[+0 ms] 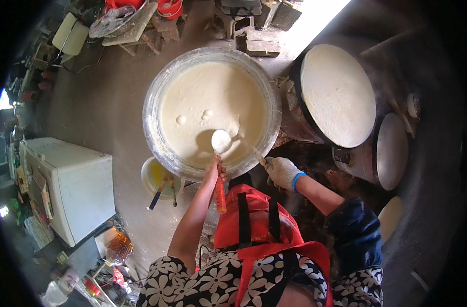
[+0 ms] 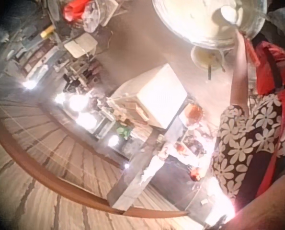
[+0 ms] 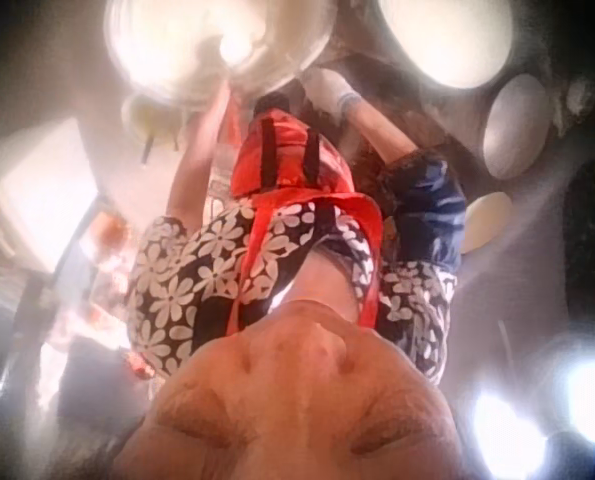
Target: The person ladles batter onto a hot griddle and spreads it into thin round crepes using a wooden spreader. They flip and remove finished crepes, then stack them on a nearby surface while continuing the process.
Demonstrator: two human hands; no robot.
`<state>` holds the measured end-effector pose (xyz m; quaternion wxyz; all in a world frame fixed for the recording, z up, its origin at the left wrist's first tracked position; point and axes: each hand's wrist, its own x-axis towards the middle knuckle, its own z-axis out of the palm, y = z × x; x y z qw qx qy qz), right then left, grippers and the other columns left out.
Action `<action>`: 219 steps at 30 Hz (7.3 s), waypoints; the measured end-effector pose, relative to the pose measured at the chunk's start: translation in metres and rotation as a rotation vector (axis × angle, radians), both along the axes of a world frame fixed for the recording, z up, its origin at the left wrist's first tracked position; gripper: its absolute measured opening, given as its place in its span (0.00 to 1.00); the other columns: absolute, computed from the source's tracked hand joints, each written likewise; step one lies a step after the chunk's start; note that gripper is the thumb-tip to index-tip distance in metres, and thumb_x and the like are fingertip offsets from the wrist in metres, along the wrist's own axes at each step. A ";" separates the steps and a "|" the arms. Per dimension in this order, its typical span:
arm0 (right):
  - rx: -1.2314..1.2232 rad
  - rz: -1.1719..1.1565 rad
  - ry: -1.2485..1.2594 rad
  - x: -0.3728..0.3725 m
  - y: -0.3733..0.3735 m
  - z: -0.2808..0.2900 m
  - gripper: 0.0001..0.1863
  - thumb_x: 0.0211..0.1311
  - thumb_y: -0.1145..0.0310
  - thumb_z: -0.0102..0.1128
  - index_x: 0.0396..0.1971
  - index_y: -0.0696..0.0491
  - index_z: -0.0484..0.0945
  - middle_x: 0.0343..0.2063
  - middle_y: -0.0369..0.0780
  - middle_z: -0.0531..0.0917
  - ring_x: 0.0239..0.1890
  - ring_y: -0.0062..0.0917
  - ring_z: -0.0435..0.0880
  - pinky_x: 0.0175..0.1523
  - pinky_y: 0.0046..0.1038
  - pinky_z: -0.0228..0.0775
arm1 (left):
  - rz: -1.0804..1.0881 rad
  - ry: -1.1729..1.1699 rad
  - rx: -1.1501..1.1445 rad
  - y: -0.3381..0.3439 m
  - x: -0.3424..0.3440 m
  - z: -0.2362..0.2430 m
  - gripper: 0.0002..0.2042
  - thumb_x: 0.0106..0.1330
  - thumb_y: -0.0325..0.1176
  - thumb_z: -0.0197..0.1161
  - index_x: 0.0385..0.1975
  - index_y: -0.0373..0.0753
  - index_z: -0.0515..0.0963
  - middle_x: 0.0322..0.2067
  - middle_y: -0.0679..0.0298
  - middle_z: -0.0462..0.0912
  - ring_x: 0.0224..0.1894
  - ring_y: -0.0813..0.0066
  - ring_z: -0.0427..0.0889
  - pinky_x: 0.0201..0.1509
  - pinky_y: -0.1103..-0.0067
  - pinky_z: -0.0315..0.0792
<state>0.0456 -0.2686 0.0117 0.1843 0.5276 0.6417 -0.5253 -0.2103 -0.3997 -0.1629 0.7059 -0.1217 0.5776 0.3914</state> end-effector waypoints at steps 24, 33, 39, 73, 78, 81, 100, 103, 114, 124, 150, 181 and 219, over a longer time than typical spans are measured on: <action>-0.553 -0.869 0.609 0.073 -0.073 0.042 0.28 0.84 0.53 0.50 0.74 0.53 0.68 0.25 0.35 0.80 0.15 0.15 0.69 0.18 0.21 0.62 | 0.660 -1.169 0.334 0.104 0.057 0.092 0.13 0.83 0.33 0.51 0.52 0.26 0.69 0.28 0.66 0.69 0.25 0.79 0.70 0.29 0.78 0.73; -0.297 -0.465 0.893 0.077 -0.041 0.172 0.33 0.84 0.50 0.51 0.77 0.54 0.64 0.25 0.34 0.80 0.16 0.13 0.69 0.20 0.20 0.62 | 0.464 -0.676 0.806 0.112 0.032 0.339 0.19 0.84 0.37 0.50 0.58 0.23 0.70 0.27 0.68 0.67 0.19 0.87 0.66 0.21 0.87 0.66; -0.087 -0.404 1.002 0.064 -0.014 0.243 0.33 0.83 0.54 0.53 0.77 0.58 0.64 0.25 0.33 0.82 0.16 0.12 0.68 0.20 0.19 0.60 | 0.102 0.293 1.027 0.116 0.001 0.472 0.19 0.84 0.45 0.50 0.58 0.33 0.72 0.24 0.70 0.67 0.16 0.85 0.62 0.16 0.84 0.62; 1.123 -0.099 -0.399 0.252 -0.063 0.168 0.32 0.77 0.59 0.55 0.78 0.31 0.63 0.32 0.46 0.84 0.25 0.44 0.87 0.28 0.45 0.77 | -0.359 -0.991 0.345 0.182 0.111 0.358 0.27 0.87 0.41 0.37 0.73 0.23 0.57 0.24 0.63 0.69 0.13 0.81 0.69 0.11 0.81 0.71; 1.178 -0.230 -0.555 0.371 -0.117 0.160 0.35 0.70 0.64 0.61 0.76 0.28 0.67 0.35 0.43 0.84 0.27 0.41 0.86 0.28 0.42 0.77 | -0.405 -1.313 0.062 0.202 0.237 0.343 0.30 0.87 0.44 0.28 0.76 0.23 0.52 0.24 0.61 0.66 0.15 0.73 0.72 0.15 0.74 0.77; 1.204 -0.300 -0.622 0.451 -0.148 0.139 0.35 0.67 0.65 0.63 0.74 0.29 0.70 0.36 0.43 0.84 0.27 0.40 0.86 0.28 0.42 0.77 | -0.419 -1.432 -0.062 0.214 0.326 0.332 0.31 0.87 0.45 0.28 0.76 0.22 0.51 0.23 0.61 0.67 0.14 0.73 0.72 0.15 0.74 0.77; 0.841 -0.898 -0.562 0.601 -0.334 0.044 0.33 0.74 0.64 0.58 0.77 0.39 0.64 0.40 0.51 0.88 0.34 0.49 0.89 0.36 0.50 0.81 | -0.620 -1.101 -0.285 0.285 0.733 0.308 0.26 0.84 0.34 0.42 0.74 0.24 0.54 0.23 0.67 0.70 0.17 0.77 0.75 0.20 0.79 0.74; 0.988 -1.223 -0.433 0.594 -0.275 0.038 0.36 0.73 0.65 0.61 0.79 0.49 0.61 0.50 0.57 0.86 0.48 0.53 0.88 0.53 0.50 0.80 | -0.733 -0.986 -0.271 0.296 0.781 0.298 0.24 0.83 0.32 0.45 0.71 0.24 0.56 0.25 0.67 0.69 0.18 0.80 0.73 0.20 0.81 0.70; 0.653 -1.625 -0.291 0.559 -0.148 0.023 0.36 0.80 0.59 0.49 0.83 0.44 0.52 0.38 0.61 0.86 0.42 0.58 0.86 0.48 0.53 0.77 | -1.395 0.060 0.608 0.295 0.835 0.251 0.12 0.78 0.39 0.57 0.50 0.37 0.71 0.25 0.64 0.73 0.20 0.76 0.71 0.22 0.76 0.70; 0.658 -1.771 -0.163 0.517 -0.046 0.019 0.34 0.80 0.57 0.47 0.81 0.46 0.56 0.39 0.61 0.86 0.43 0.58 0.87 0.49 0.53 0.76 | -1.635 0.550 1.204 0.347 0.831 0.206 0.20 0.70 0.32 0.65 0.58 0.34 0.70 0.27 0.56 0.83 0.23 0.65 0.84 0.27 0.67 0.79; 0.812 -1.579 -0.441 0.518 -0.010 0.006 0.34 0.81 0.57 0.48 0.80 0.51 0.57 0.44 0.60 0.86 0.41 0.56 0.88 0.45 0.50 0.79 | -1.494 0.985 1.639 0.399 0.768 0.172 0.12 0.64 0.28 0.63 0.47 0.34 0.77 0.38 0.40 0.86 0.46 0.35 0.84 0.49 0.51 0.76; 0.615 -1.021 -0.423 0.541 -0.025 0.060 0.33 0.80 0.58 0.47 0.81 0.42 0.57 0.42 0.59 0.85 0.40 0.56 0.87 0.46 0.52 0.78 | -1.318 0.739 1.152 0.434 0.681 0.189 0.21 0.66 0.26 0.61 0.61 0.36 0.77 0.31 0.55 0.85 0.22 0.62 0.87 0.27 0.72 0.81; 0.834 -0.315 -0.230 0.703 -0.013 0.034 0.28 0.82 0.52 0.47 0.78 0.35 0.65 0.41 0.49 0.87 0.41 0.50 0.88 0.47 0.45 0.81 | -1.315 0.389 0.666 0.231 0.558 0.239 0.18 0.72 0.28 0.65 0.59 0.37 0.75 0.23 0.68 0.76 0.16 0.81 0.74 0.17 0.79 0.71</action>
